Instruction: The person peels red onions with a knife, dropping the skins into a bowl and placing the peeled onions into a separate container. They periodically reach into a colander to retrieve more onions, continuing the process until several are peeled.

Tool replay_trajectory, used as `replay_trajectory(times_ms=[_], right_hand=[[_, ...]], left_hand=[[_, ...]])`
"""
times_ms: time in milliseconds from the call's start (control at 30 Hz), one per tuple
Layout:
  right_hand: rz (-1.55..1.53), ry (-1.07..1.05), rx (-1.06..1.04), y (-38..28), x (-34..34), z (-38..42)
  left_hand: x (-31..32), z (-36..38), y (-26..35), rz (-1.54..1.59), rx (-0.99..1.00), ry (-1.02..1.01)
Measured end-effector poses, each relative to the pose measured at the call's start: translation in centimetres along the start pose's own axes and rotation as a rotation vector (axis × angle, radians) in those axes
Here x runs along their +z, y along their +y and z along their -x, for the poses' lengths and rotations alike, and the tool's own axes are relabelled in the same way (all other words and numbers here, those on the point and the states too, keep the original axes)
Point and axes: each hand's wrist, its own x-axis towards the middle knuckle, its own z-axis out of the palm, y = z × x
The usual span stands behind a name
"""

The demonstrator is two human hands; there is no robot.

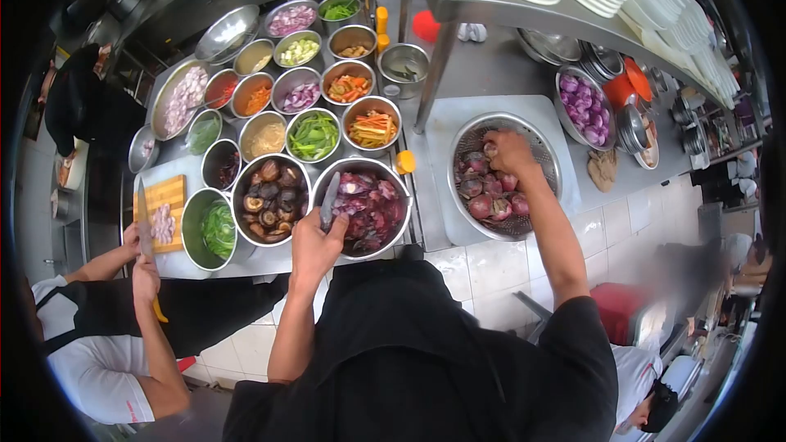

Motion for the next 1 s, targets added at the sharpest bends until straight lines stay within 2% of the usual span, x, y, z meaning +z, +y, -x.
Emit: replay_trajectory(times_ms=[33,67,100,167,233,267,333,367,433,500,567,700,767,800,867,967,1000], right_hand=[[-0.031,0.002,0.006,-0.1,-0.4,0.0],[-0.027,0.001,-0.004,0.0,-0.7,0.3],[-0.089,0.075,0.024,0.2,-1.1,0.7],[-0.147,0.147,0.042,0.3,-1.9,1.6],[-0.251,0.482,0.045,-0.2,-2.9,2.9],[-0.25,0.48,0.04,-0.8,-3.2,3.5],[-0.636,0.582,0.034,-1.7,-3.9,4.7],[-0.635,0.58,0.031,-2.8,-4.3,5.4],[-1.376,0.347,0.052,-6.5,-4.6,6.6],[-1.536,0.105,-0.043,-10.6,-4.2,7.5],[-1.49,-0.18,-0.055,-15.0,-3.8,7.7],[-1.268,-0.462,-0.413,-22.7,-0.2,5.6],[-1.04,-0.504,-0.338,-24.5,3.1,4.3],[-1.037,-0.501,-0.339,-24.7,4.2,3.8],[-0.722,-0.416,-0.131,-25.1,5.9,3.2],[-0.779,-0.44,-0.078,-24.7,6.2,2.6],[-0.789,-0.324,-0.177,-24.4,6.6,2.5]], left_hand=[[-0.3,-0.1,0.2,-0.011,0.025,0.002],[-0.9,-0.1,0.8,0.019,-0.032,-0.032],[-1.0,-0.3,0.4,0.023,-0.037,-0.022],[-1.0,-0.6,-0.9,0.081,0.069,0.03],[-1.8,-0.7,-0.7,0.034,0.069,0.038],[-2.2,-0.7,-0.5,0.009,0.048,0.006],[-2.5,-0.8,-0.4,-0.012,0.026,-0.023],[-2.6,-0.9,-0.4,0.0,0.01,-0.023],[-2.8,-0.9,-0.8,0.009,-0.005,-0.026],[-2.6,-1.0,-1.3,0.051,0.021,-0.003],[-2.9,-1.0,-0.6,0.082,-0.005,-0.013],[-3.8,-0.8,0.5,0.124,-0.041,-0.018],[-3.7,-0.8,-0.2,0.135,-0.019,-0.004],[-3.6,-0.9,-0.4,0.148,-0.006,0.014],[-3.8,-0.8,-0.5,0.126,-0.021,0.011],[-3.9,-0.7,-0.8,0.123,-0.036,0.012],[-4.0,-0.6,-1.0,0.139,-0.024,0.001]])
